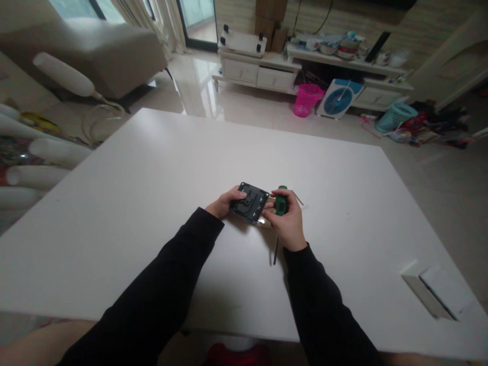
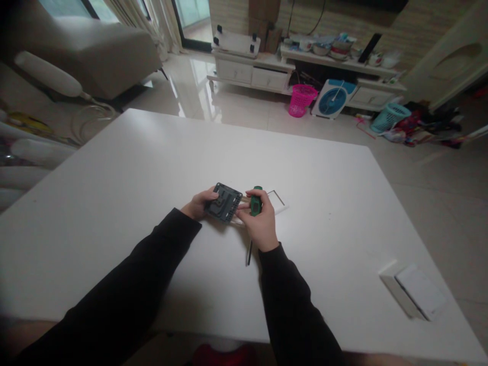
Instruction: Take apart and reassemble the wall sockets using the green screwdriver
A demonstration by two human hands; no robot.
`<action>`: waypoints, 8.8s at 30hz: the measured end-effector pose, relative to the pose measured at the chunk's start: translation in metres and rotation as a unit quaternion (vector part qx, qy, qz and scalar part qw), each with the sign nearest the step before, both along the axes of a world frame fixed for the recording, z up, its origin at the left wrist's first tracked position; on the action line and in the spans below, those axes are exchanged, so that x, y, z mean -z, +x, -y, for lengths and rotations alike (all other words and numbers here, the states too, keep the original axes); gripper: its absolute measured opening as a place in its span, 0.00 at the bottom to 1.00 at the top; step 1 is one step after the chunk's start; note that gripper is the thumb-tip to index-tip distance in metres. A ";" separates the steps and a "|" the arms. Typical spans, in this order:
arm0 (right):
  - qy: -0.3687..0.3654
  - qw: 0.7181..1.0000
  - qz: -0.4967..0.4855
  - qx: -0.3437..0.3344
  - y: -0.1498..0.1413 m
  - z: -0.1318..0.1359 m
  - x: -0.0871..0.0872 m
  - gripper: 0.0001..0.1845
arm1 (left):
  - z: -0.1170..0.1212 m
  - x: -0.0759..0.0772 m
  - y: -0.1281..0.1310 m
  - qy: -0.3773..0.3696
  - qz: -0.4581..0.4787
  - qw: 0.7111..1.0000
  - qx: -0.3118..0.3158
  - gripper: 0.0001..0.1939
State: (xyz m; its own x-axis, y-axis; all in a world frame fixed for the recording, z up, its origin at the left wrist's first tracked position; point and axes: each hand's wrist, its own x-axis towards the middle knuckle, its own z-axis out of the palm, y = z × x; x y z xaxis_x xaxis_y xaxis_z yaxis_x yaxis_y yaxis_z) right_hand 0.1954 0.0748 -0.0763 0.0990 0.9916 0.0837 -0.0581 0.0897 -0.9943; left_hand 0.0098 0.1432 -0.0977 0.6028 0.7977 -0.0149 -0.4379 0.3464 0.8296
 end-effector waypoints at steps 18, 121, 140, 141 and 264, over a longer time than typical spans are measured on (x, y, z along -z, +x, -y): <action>0.089 0.977 0.193 0.002 0.013 0.001 -0.005 0.16 | -0.001 0.006 -0.006 -0.080 0.023 0.996 -0.032 0.25; -0.072 0.949 -0.247 0.184 0.023 -0.006 -0.018 0.27 | 0.007 -0.029 0.004 0.094 -0.159 0.982 0.043 0.21; -0.039 0.943 -0.255 0.209 0.028 -0.008 -0.021 0.27 | 0.010 -0.027 0.009 0.507 -0.441 0.741 0.005 0.09; -0.033 0.943 -0.249 0.218 0.029 -0.008 -0.021 0.27 | 0.009 -0.029 0.007 0.499 -0.425 0.755 -0.014 0.10; 0.104 0.954 0.199 0.197 0.017 -0.055 -0.017 0.11 | -0.006 0.006 -0.013 0.370 -0.321 0.865 -0.107 0.64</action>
